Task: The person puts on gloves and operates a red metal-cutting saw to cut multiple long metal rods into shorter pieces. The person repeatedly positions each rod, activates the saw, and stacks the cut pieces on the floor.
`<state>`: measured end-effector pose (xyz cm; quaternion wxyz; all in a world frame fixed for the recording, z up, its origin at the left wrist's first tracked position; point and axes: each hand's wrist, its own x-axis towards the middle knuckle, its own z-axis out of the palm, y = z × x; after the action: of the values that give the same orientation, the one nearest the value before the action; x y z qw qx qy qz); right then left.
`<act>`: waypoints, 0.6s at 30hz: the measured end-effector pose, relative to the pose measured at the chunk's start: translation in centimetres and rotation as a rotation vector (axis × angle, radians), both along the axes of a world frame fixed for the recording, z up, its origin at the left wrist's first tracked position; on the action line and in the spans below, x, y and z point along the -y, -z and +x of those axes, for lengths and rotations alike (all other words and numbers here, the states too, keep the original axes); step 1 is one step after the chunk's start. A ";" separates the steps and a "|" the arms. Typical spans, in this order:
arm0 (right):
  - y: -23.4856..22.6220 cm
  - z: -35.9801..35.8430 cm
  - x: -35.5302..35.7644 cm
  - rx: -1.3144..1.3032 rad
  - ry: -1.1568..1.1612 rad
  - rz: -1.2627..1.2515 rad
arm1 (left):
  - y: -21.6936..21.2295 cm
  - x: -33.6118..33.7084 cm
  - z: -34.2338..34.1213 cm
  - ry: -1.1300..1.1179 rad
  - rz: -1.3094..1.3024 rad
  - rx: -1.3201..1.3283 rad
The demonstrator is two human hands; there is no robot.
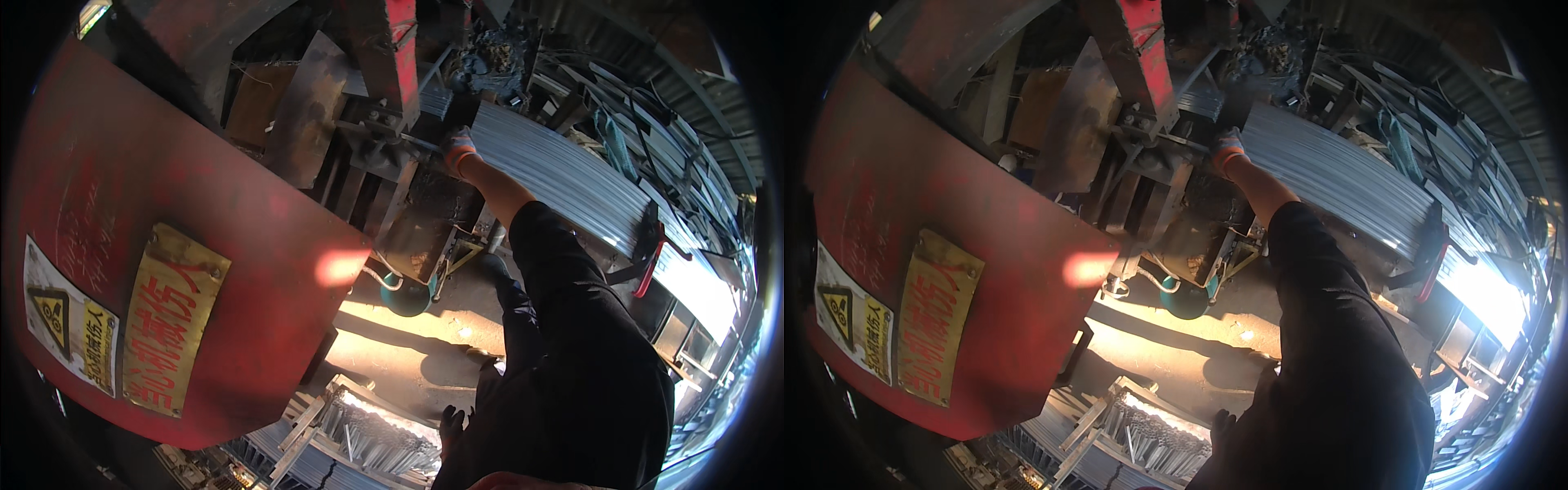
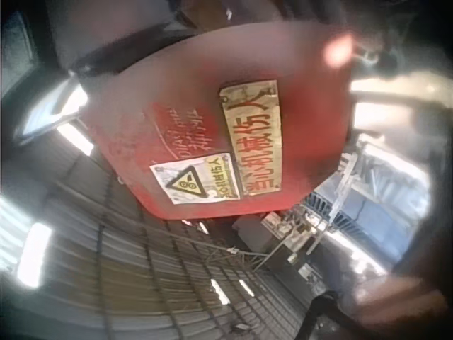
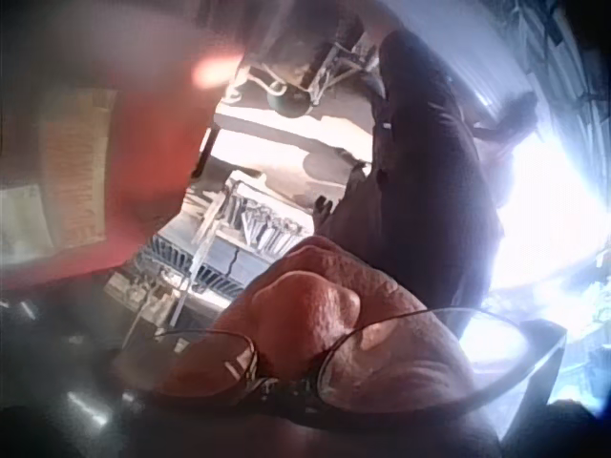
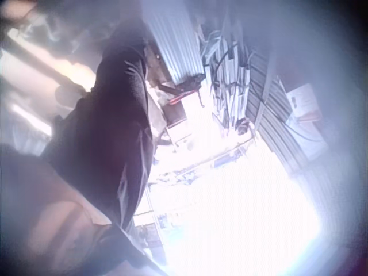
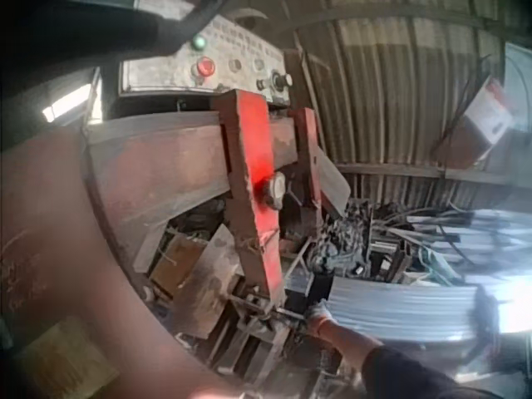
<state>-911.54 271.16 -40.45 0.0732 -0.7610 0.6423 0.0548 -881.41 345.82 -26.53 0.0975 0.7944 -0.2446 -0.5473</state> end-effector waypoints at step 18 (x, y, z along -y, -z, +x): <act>1.0 1.6 8.7 0.231 -0.051 0.491 | -7.0 0.5 -3.5 -1.310 0.310 -0.217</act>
<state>-909.99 262.47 -41.48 0.3268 -0.7377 0.5777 0.1233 -884.90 345.28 -19.49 0.3177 0.7240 0.3793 -0.4807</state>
